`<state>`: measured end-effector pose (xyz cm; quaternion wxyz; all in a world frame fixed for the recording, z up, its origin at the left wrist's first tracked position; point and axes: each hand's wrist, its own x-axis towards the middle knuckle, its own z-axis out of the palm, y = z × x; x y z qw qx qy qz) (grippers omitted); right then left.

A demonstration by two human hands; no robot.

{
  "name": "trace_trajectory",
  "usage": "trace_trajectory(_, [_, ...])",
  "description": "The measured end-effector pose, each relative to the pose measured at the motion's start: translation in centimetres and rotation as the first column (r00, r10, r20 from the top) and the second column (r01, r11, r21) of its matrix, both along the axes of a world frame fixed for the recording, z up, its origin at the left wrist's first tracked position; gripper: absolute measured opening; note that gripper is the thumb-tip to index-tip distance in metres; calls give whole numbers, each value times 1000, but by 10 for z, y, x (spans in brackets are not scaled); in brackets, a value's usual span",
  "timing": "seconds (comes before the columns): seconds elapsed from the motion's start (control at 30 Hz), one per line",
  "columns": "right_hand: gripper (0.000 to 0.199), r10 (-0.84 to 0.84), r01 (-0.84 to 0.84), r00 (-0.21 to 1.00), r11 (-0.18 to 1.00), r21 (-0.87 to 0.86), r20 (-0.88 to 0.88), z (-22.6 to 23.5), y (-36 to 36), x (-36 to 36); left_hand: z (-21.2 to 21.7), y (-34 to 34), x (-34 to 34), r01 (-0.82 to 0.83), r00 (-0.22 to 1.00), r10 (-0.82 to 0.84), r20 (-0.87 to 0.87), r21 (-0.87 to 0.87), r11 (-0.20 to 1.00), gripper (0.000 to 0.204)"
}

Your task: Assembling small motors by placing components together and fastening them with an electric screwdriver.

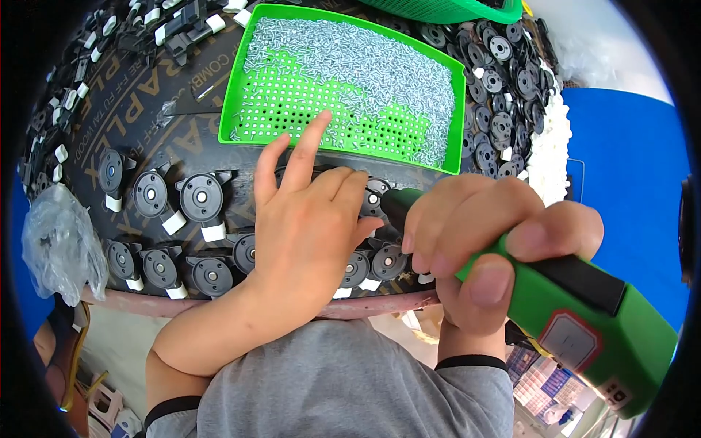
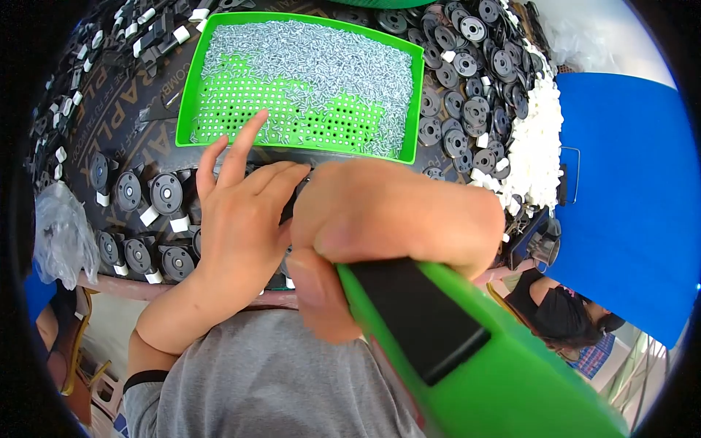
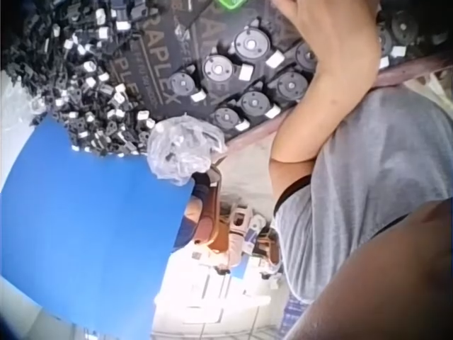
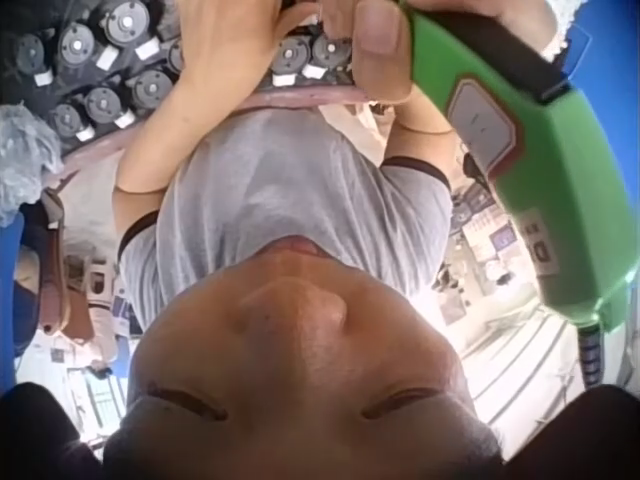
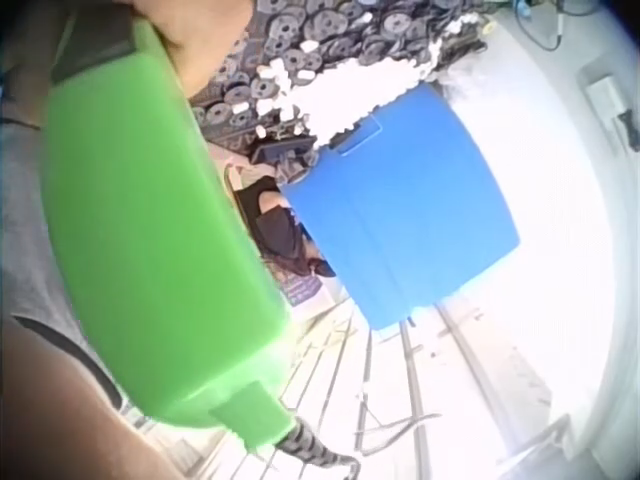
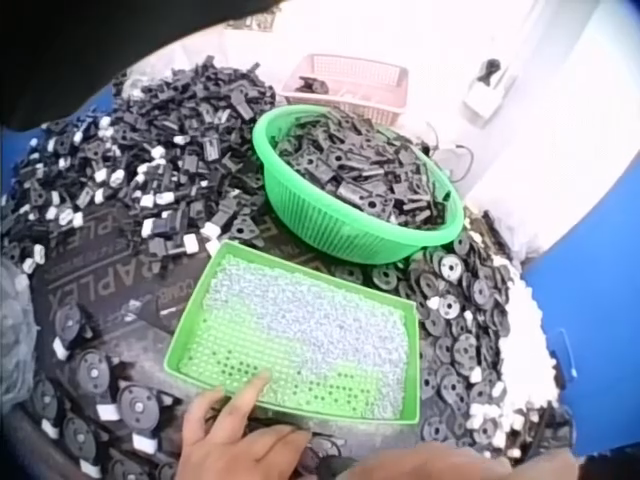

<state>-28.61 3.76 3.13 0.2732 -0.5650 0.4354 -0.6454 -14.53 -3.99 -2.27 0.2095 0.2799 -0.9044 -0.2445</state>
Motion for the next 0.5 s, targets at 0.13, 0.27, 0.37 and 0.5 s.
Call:
trace_trajectory(0.13, [27,15,-16,1000,999,37,22,-1,-3,-3,3,-1,0,-2,1000,2,8,10,1000,38])
trace_trajectory(0.27, [26,-8,8,1000,1000,-8,-4,8,-2,0,3,1,1,-8,999,7,36,14,1000,35])
trace_trajectory(0.37, [22,-144,131,984,983,-132,-102,28,2,1,7,1,0,2,1000,-2,21,7,1000,36])
trace_trajectory(0.5, [21,-418,400,906,896,-192,-63,-9,-20,-29,1,5,-1,-14,1000,15,27,-33,999,45])
